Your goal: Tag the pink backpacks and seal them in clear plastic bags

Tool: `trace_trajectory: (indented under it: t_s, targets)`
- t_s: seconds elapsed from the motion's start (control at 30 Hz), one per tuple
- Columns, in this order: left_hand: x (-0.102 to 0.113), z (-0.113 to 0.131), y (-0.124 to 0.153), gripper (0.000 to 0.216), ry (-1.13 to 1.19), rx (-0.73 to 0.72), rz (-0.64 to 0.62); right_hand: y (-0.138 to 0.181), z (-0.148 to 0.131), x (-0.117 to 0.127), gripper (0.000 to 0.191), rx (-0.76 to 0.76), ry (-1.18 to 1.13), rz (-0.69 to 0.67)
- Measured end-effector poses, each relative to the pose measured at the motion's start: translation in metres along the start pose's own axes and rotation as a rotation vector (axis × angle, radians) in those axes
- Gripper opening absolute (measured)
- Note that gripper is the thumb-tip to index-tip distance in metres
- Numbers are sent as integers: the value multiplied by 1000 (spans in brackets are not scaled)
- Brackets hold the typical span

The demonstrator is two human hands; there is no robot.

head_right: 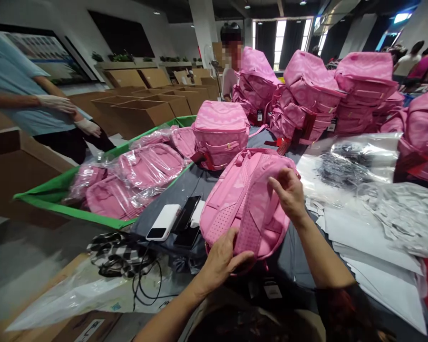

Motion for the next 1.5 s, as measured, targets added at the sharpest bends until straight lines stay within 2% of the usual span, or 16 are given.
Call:
trace_trajectory:
  t_s: [0.13, 0.23, 0.33, 0.4, 0.5, 0.6, 0.7, 0.77, 0.9, 0.93, 1.0, 1.1, 1.2, 1.27, 1.37, 1.5]
  targets:
    - [-16, 1, -6, 60, -158, 35, 284, -27, 59, -25, 46, -42, 341, -122]
    - [-36, 12, -4, 56, -407, -236, 242, -28, 94, -22, 45, -57, 474, -44]
    - [-43, 8, -1, 47, -528, -358, 144, -12, 85, -6, 39, 10, 470, 24]
    - [-39, -1, -3, 45, -521, -339, 105, 16, 60, 8, 32, 142, 522, 52]
    - [-33, -13, -8, 44, -467, -368, 69, 87, 26, 29, 18, 333, 629, 34]
    - [-33, -22, -11, 45, -426, -372, 28, 162, 21, 47, 15, 223, 666, -39]
    - [-35, -26, -13, 46, -377, -322, 12, 212, 42, 50, 44, -94, 599, -186]
    - [-31, -21, -8, 47, -335, -289, 93, 229, 59, 41, 63, -225, 543, -322]
    - [-22, 1, 34, 34, -181, -199, 489, 234, 74, 24, 43, -302, 513, -411]
    - [-25, 5, 49, 29, -112, -162, 523, 235, 74, 23, 36, -311, 495, -411]
    - [-41, 8, 75, 25, 25, -28, 425, 240, 69, 24, 29, -315, 451, -425]
    - [-78, -4, 92, 41, 172, 266, 124, 253, 57, 21, 30, -292, 479, -467]
    - [-107, -21, 79, 59, 267, 478, 7, 262, 52, 11, 32, -249, 640, -513]
    - [-119, -28, 63, 62, 319, 534, -7, 262, 49, 13, 33, -179, 630, -574]
    - [-124, -31, 54, 62, 361, 532, -24, 254, 41, 61, 29, -105, 508, -467]
    - [-121, -34, 70, 66, 316, 534, 38, 234, 44, 201, 35, -202, 663, 99]
Point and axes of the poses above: each hand's wrist, its own y-axis away from the middle knuckle, its own x-axis out of the back of the hand, z = x × y, the point moved 3 cm from there along -y, towards the middle knuckle, and after that the axes turned 2 degrees about y, right-handed, at the moved point
